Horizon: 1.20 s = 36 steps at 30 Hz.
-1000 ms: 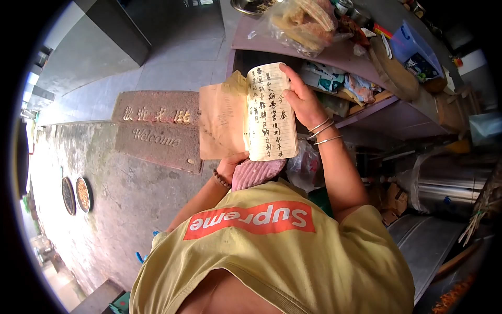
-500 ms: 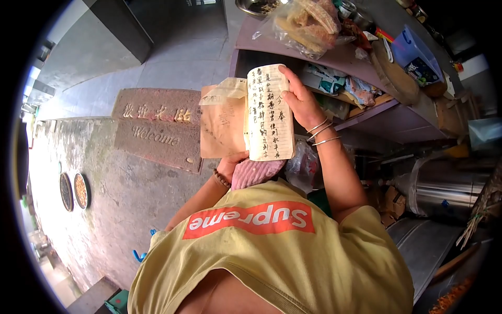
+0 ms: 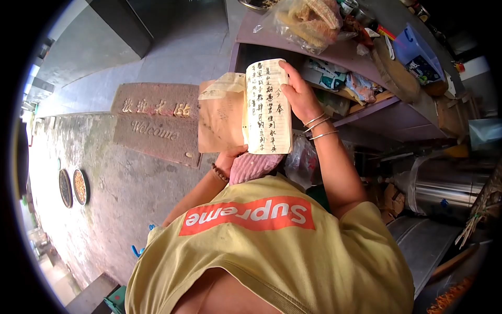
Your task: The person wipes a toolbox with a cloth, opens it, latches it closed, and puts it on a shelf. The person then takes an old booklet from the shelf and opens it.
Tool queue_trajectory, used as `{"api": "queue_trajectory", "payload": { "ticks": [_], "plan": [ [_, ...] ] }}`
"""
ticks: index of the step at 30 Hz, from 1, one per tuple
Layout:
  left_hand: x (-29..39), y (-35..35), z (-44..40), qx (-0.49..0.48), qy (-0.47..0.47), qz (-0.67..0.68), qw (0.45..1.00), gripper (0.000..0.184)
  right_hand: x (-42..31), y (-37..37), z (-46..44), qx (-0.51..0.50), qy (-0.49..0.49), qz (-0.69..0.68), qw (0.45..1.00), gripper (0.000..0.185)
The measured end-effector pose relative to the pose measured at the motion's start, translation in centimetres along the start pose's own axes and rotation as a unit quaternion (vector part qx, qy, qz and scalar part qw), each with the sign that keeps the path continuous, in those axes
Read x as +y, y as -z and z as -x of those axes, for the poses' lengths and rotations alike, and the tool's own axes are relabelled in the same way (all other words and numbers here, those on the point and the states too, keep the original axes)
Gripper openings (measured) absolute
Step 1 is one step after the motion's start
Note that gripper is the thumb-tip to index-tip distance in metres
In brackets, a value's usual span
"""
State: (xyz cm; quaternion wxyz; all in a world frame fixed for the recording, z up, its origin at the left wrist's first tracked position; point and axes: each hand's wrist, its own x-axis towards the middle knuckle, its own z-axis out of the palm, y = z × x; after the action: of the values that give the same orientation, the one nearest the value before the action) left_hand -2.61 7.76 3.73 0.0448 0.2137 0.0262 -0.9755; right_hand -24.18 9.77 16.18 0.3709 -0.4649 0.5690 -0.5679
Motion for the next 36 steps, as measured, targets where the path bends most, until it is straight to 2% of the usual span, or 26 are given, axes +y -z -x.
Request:
{"api": "queue_trajectory", "payload": {
  "ticks": [6,15,19,23,25,27,28,30,33,34,36],
  "plan": [
    [0.2,0.4,0.1,0.029,-0.004,0.016,0.999,0.032,-0.3,-0.2,0.2,0.045,-0.067,-0.021,0.996,0.05],
    [0.2,0.2,0.1,0.038,-0.022,0.002,0.999,0.032,0.3,-0.3,-0.1,0.06,-0.005,-0.016,0.998,0.052],
    [0.1,0.7,-0.2,0.031,-0.025,0.012,0.999,0.036,0.2,0.3,-0.1,0.058,-0.038,0.001,0.998,0.053],
    [0.1,0.5,-0.2,0.021,-0.027,0.016,0.999,0.034,-0.5,1.1,-1.0,0.054,0.056,0.059,0.995,0.054],
    [0.0,0.5,-0.2,0.015,-0.028,0.016,0.999,0.032,-2.5,1.9,-1.4,0.07,0.043,0.114,0.99,0.056],
    [0.1,0.0,-0.1,0.045,-0.043,0.001,0.998,0.032,-3.7,2.1,-2.0,0.084,0.11,0.143,0.98,0.05],
    [0.1,0.1,-0.1,0.045,-0.043,0.002,0.998,0.032,-4.3,2.0,-2.1,0.084,0.11,0.144,0.98,0.05],
    [0.2,0.5,-0.3,0.022,-0.036,0.015,0.999,0.03,-5.3,1.5,-2.4,0.095,0.153,0.276,0.944,0.037],
    [0.2,0.8,-0.3,0.06,-0.043,0.017,0.997,0.029,-6.3,-0.3,-2.3,0.06,0.178,0.315,0.93,0.026],
    [0.2,0.7,-0.3,0.06,-0.044,0.018,0.997,0.029,-6.2,-1.2,-2.4,0.053,0.23,0.293,0.927,0.023],
    [0.2,0.7,-0.2,0.061,-0.048,0.018,0.997,0.027,-5.4,-2.5,-2.6,-0.003,0.2,0.251,0.947,0.025]
  ]
}}
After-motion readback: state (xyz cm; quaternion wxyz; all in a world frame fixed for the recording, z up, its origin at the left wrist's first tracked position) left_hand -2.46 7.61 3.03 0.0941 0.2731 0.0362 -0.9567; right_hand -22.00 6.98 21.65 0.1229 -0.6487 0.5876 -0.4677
